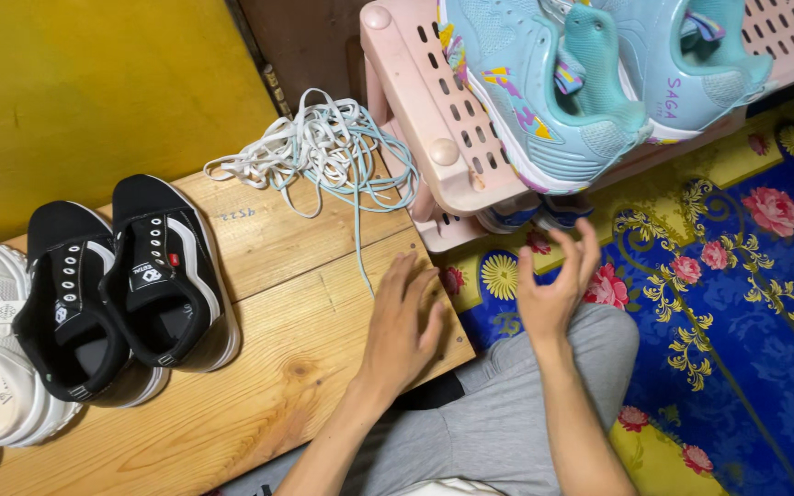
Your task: The person sits on the floor and coils loose shoelaces by hand, then places the coiled laces on top of pairs of sneakers and repositions the shoes on a wooden board.
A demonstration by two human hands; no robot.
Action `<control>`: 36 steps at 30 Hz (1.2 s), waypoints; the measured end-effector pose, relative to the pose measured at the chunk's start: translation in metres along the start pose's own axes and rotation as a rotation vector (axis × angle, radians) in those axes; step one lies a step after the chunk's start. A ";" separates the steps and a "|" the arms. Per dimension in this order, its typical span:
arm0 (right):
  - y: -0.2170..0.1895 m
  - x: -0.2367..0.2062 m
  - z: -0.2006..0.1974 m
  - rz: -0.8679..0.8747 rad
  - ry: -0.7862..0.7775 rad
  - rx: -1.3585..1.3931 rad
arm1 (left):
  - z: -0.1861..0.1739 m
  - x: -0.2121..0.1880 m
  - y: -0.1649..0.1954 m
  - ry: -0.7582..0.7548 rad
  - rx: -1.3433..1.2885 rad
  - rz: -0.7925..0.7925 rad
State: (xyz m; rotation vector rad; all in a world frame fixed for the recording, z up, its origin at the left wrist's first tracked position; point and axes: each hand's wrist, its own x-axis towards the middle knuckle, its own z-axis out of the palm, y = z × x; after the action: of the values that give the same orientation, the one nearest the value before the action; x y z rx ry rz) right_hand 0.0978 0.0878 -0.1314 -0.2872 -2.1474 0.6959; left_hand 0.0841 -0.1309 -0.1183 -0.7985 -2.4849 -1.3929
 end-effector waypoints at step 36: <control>0.105 0.089 -0.007 0.048 -0.011 -0.069 | 0.151 0.109 0.009 -0.045 0.002 0.007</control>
State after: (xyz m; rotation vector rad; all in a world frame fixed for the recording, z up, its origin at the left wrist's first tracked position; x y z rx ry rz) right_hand 0.0440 0.2147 -0.1295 -0.3735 -2.1846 0.6524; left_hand 0.0124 0.0385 -0.1501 -0.8474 -2.5139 -1.3851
